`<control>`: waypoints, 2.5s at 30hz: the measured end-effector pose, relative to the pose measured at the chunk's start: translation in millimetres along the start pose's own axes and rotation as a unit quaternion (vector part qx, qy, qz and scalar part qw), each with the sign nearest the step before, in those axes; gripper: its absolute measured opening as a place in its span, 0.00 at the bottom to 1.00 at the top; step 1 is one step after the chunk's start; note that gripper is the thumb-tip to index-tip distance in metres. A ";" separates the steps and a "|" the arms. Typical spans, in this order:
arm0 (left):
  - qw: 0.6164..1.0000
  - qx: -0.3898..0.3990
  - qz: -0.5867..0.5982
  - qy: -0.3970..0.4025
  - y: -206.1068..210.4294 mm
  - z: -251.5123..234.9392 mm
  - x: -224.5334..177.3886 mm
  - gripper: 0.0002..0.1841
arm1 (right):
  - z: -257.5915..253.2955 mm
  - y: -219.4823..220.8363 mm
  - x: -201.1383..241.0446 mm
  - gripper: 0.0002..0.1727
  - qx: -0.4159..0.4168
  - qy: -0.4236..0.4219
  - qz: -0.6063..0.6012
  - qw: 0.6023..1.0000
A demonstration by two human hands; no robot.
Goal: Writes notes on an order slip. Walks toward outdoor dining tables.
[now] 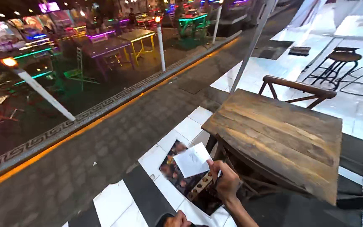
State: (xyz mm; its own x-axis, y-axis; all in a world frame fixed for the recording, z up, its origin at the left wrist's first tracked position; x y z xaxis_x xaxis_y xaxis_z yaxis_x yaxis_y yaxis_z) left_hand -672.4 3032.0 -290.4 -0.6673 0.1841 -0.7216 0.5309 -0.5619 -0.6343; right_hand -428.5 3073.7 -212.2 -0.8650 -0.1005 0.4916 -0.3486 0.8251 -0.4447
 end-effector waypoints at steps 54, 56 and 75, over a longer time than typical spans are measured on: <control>0.915 0.296 0.266 -0.061 -413.3 -2343.7 -486.4 0.19 | -1392.4 1117.3 -1281.4 0.07 0.095 0.169 0.100 0.976; 0.913 0.291 0.277 -0.074 -389.8 -2427.7 -512.6 0.21 | -1430.5 1155.9 -1368.5 0.07 0.117 0.156 0.066 0.979; 0.907 -0.033 0.397 -0.137 -297.9 -3213.7 -849.8 0.23 | -1710.2 1207.3 -2093.0 0.31 -0.020 0.598 0.118 0.793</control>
State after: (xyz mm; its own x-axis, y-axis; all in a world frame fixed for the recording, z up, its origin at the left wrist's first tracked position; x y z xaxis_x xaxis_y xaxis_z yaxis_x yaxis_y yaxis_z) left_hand 1415.2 5634.6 -379.1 -0.1604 -0.4698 -0.8681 0.9254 -0.3776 0.0334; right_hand 1578.4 5231.0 -497.5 0.0648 0.6378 0.7674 -0.1960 0.7622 -0.6169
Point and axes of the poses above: each hand's wrist, its own z-axis away from the middle knuckle, its own y-axis out of the palm, x = y × z, the point moved 7 cm from there along -z, towards the middle knuckle, and after that the axes turned 6 degrees about -y, right-handed, at the moved point
